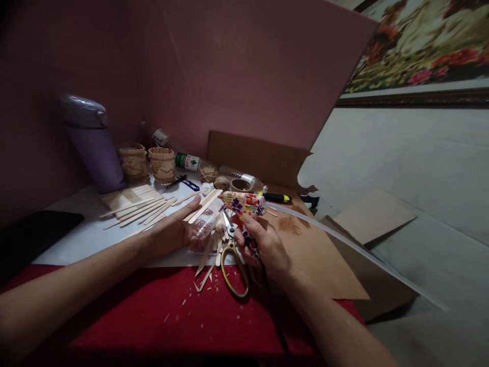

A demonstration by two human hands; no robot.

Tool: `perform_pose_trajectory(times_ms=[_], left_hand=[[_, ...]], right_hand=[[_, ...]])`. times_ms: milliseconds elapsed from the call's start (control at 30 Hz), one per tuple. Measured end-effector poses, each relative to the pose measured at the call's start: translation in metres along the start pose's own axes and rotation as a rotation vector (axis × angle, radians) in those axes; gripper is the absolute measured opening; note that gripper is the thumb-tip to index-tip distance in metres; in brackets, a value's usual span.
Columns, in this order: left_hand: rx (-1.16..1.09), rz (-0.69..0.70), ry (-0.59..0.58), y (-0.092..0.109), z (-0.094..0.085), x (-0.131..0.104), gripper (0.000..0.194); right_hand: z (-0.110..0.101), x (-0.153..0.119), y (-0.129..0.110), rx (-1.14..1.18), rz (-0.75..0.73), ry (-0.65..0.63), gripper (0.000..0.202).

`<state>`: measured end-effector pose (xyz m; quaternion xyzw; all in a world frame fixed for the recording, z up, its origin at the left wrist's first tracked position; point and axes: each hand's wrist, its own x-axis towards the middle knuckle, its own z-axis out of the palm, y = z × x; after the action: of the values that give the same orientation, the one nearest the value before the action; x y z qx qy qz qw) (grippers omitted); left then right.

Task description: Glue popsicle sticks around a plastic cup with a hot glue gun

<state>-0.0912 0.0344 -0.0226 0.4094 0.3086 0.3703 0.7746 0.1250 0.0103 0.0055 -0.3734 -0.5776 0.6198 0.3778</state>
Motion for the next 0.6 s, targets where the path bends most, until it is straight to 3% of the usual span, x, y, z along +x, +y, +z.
perform_pose_trajectory(times_ms=[600], left_hand=[[-0.027,-0.023,0.014,0.0004,0.0003,0.0003,0.067]], right_hand=[[0.0000,0.0002,0.0008,-0.017,-0.014,0.005,0.048]])
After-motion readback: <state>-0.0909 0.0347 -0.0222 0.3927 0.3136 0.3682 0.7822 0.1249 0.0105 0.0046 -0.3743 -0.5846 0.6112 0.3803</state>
